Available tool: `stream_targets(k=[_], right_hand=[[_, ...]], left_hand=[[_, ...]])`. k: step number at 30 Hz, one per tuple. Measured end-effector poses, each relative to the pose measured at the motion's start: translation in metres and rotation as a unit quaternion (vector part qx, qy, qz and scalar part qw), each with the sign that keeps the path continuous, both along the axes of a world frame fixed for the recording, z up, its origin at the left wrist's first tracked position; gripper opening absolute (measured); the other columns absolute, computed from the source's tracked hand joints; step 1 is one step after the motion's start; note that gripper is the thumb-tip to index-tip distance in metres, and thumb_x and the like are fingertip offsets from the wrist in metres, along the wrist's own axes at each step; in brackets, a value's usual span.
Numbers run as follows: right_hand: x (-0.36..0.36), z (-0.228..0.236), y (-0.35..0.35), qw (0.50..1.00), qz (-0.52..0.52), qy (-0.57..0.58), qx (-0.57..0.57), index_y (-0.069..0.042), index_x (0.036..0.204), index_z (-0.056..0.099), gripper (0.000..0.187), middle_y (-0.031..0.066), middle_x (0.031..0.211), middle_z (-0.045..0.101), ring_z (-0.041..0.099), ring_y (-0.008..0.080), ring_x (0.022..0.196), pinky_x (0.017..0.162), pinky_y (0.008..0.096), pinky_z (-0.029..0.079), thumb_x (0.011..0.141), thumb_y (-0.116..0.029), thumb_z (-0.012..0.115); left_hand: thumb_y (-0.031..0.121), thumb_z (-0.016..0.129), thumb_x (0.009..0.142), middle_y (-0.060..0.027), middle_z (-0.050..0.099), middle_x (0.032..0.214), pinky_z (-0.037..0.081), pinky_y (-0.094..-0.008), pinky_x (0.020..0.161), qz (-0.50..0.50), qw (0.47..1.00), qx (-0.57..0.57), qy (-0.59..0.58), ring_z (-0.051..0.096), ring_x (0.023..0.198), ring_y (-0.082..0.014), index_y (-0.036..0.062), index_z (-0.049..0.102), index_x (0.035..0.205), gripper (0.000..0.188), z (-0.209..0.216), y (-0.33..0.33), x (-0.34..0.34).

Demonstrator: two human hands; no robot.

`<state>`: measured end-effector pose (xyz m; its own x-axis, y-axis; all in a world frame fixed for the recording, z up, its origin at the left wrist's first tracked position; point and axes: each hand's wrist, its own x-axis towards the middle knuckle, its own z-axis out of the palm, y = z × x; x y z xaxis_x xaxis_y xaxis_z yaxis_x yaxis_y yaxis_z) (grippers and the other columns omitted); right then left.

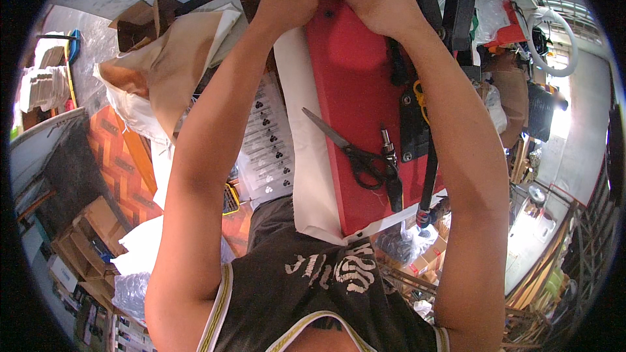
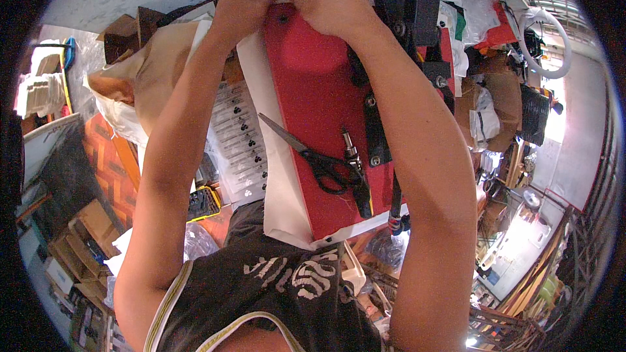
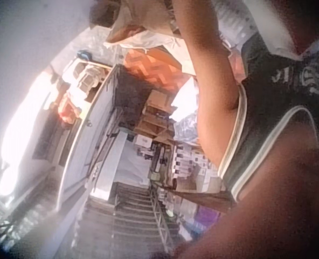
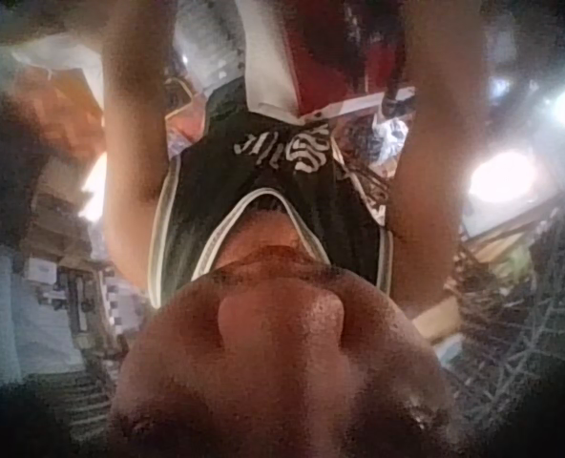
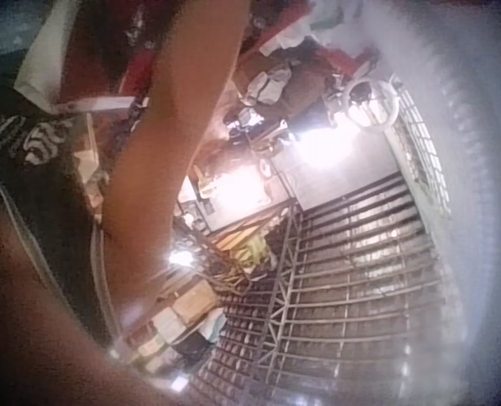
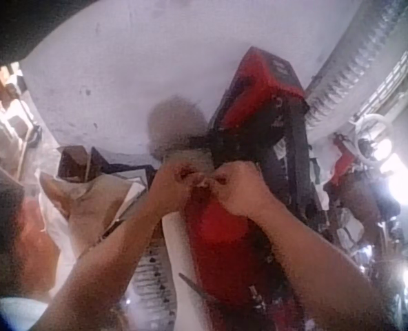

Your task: The person assembles a tote bag by attaching grommets to a red and white fabric panel. They use scissors to trim excess material, a punch tool to create holes, and a manual press to secure metal grommets at the corners and along the edges.

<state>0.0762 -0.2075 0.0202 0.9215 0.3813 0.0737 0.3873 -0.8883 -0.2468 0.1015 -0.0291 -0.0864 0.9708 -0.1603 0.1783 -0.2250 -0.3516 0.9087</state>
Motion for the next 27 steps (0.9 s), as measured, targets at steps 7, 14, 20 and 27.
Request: stream_targets(k=[7, 14, 20, 27], right_hand=[[0.001, -0.011, -0.003, 0.994, 0.068, -0.078, 0.025, -0.008, 0.094, 0.078, 0.024, 0.0210, 0.089, 0.072, 0.070, 0.0405, 0.087, 0.083, 0.0489, 0.056, 0.089, -0.027, 0.063], [-0.002, 0.000, -0.003, 1.000, 0.002, 0.002, 0.022, -0.008, 0.098, 0.078, 0.026, 0.0181, 0.092, 0.073, 0.072, 0.0362, 0.088, 0.082, 0.0426, 0.057, 0.088, -0.031, 0.070], [-0.007, 0.005, 0.007, 1.000, -0.020, 0.012, 0.001, -0.008, 0.096, 0.078, 0.027, 0.0183, 0.090, 0.073, 0.072, 0.0373, 0.086, 0.083, 0.0434, 0.057, 0.085, -0.031, 0.071], [-0.007, -0.004, 0.003, 0.997, -0.028, -0.043, 0.057, -0.009, 0.095, 0.079, 0.025, 0.0196, 0.090, 0.073, 0.072, 0.0386, 0.087, 0.087, 0.0454, 0.057, 0.083, -0.028, 0.069]], left_hand=[[0.020, 0.070, 0.094, -0.0096, 0.075, 0.092, 0.053, -0.0326, 0.076, -0.008, 0.999, -0.031, 0.009, 0.067, 0.081, -0.0150, 0.0010, 0.072, 0.104, 0.022, -0.005, -0.001, 0.001], [0.020, 0.071, 0.093, -0.0098, 0.075, 0.091, 0.053, -0.0325, 0.076, 0.008, 0.999, -0.023, 0.028, 0.068, 0.080, -0.0159, 0.0013, 0.072, 0.105, 0.022, 0.010, -0.002, -0.010], [0.020, 0.071, 0.092, -0.0102, 0.076, 0.093, 0.054, -0.0325, 0.076, 0.015, 1.000, -0.006, 0.015, 0.069, 0.081, -0.0164, 0.0013, 0.072, 0.105, 0.023, 0.008, -0.003, -0.011], [0.023, 0.070, 0.093, -0.0117, 0.076, 0.094, 0.054, -0.0333, 0.080, 0.006, 0.999, -0.033, 0.014, 0.070, 0.086, -0.0177, 0.0042, 0.074, 0.107, 0.023, 0.010, 0.002, -0.014]])
